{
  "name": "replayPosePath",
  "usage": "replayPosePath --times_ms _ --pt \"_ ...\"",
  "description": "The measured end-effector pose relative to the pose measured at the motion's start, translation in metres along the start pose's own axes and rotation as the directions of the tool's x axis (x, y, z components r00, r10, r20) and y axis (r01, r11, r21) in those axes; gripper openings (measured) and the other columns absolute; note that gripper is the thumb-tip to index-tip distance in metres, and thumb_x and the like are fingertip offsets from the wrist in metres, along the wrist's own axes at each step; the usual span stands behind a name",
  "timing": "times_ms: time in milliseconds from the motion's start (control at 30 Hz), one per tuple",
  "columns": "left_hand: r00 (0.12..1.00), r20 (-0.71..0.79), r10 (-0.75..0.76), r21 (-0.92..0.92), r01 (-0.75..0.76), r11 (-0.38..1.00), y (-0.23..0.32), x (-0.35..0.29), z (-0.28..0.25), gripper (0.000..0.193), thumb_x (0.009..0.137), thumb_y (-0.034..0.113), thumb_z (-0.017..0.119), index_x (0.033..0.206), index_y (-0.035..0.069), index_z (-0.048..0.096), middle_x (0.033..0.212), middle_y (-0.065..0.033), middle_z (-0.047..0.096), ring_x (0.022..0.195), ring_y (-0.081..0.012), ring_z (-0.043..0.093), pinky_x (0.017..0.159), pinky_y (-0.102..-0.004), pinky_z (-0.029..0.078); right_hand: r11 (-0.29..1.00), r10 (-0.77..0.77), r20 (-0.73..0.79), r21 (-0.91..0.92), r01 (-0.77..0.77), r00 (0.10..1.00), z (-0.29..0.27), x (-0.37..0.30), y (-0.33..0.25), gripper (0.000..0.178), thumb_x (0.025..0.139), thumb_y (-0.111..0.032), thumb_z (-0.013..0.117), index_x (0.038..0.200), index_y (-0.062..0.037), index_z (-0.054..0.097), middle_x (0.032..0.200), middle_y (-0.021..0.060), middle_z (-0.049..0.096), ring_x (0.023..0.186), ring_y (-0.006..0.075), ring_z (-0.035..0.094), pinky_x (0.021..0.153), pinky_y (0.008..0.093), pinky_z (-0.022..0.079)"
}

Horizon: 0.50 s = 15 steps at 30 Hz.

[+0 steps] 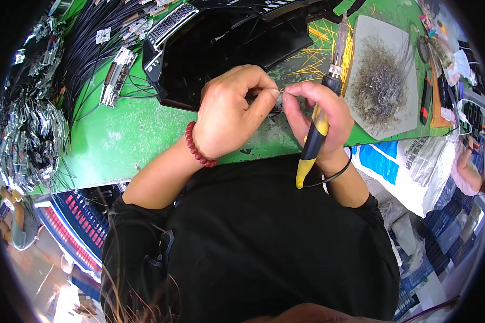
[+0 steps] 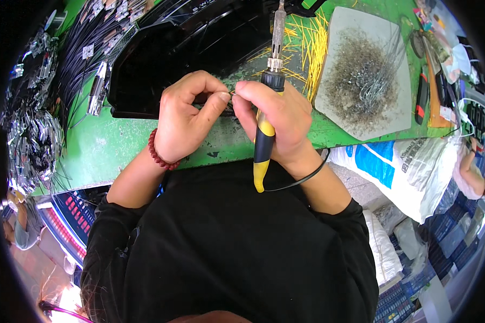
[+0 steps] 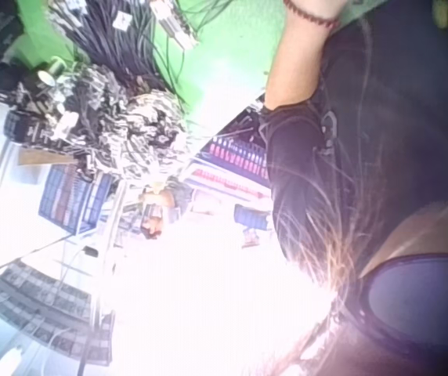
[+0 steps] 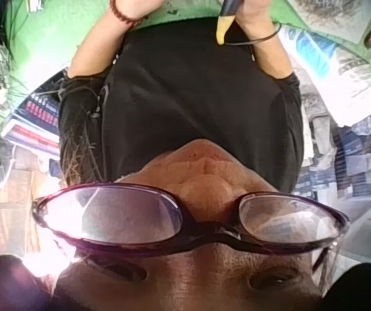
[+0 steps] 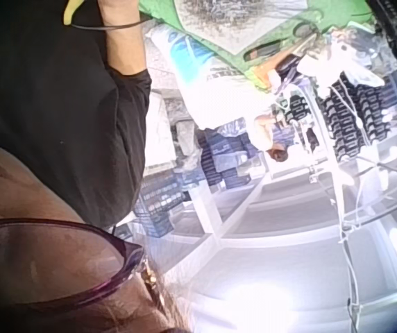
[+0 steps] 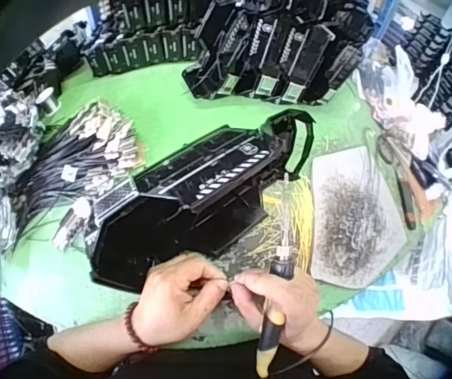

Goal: The person picks up a black plastic housing from a blue crate and places it on a table, then solders wires onto several circuit boards. They finish by fitting one of the boards into the housing and soldering additional wires to it.

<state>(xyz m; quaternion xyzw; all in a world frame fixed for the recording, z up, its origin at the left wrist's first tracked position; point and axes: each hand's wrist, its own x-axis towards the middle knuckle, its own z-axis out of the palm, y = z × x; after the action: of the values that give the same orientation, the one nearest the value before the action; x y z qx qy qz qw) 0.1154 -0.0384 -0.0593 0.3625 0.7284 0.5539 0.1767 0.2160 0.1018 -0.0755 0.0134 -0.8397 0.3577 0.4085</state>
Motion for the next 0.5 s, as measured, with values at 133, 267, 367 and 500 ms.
replayPosePath --times_ms 133,267,367,500 --pt "1.000 -0.013 -0.002 -0.002 0.002 1.000 -0.001 -0.001 0.001 0.006 0.081 0.006 0.065 0.078 0.001 0.062 0.073 -0.0097 0.062 0.066 -0.0231 0.063 0.060 -0.0318 0.050 0.996 -0.024 0.153 -0.082 0.037 0.988 -0.006 -0.001 -0.002 0.047 0.074 0.006 0.075 0.113 -0.0045 0.053 0.085 0.0091 0.071 0.066 0.0144 0.065 0.055 0.0227 0.047" --pt "1.000 -0.013 0.012 -0.008 -0.012 1.000 -0.002 -0.001 0.002 0.006 0.080 0.005 0.065 0.078 0.000 0.062 0.073 -0.0098 0.062 0.067 -0.0234 0.063 0.061 -0.0319 0.050 0.995 0.068 0.151 0.057 -0.078 0.986 -0.003 -0.009 -0.003 0.049 0.077 0.007 0.072 0.118 -0.0045 0.048 0.089 0.0124 0.069 0.072 0.0143 0.065 0.059 0.0231 0.050" --pt "0.999 -0.026 0.032 -0.007 -0.033 0.999 -0.002 -0.001 0.002 0.006 0.080 0.004 0.066 0.078 0.001 0.062 0.073 -0.0099 0.062 0.067 -0.0238 0.063 0.061 -0.0320 0.050 0.922 0.252 0.015 0.299 -0.245 0.968 0.008 -0.018 -0.003 0.043 0.073 0.003 0.077 0.110 -0.0041 0.057 0.084 0.0074 0.068 0.067 0.0136 0.063 0.054 0.0237 0.047" --pt "0.999 -0.019 0.050 -0.003 -0.050 0.999 -0.001 0.000 0.001 0.006 0.079 0.003 0.067 0.077 0.001 0.061 0.073 -0.0099 0.062 0.068 -0.0239 0.063 0.061 -0.0323 0.050 0.867 0.344 0.035 0.372 -0.332 0.938 0.003 -0.017 0.000 0.045 0.074 0.003 0.076 0.113 -0.0021 0.055 0.086 0.0086 0.068 0.072 0.0118 0.065 0.056 0.0209 0.049"
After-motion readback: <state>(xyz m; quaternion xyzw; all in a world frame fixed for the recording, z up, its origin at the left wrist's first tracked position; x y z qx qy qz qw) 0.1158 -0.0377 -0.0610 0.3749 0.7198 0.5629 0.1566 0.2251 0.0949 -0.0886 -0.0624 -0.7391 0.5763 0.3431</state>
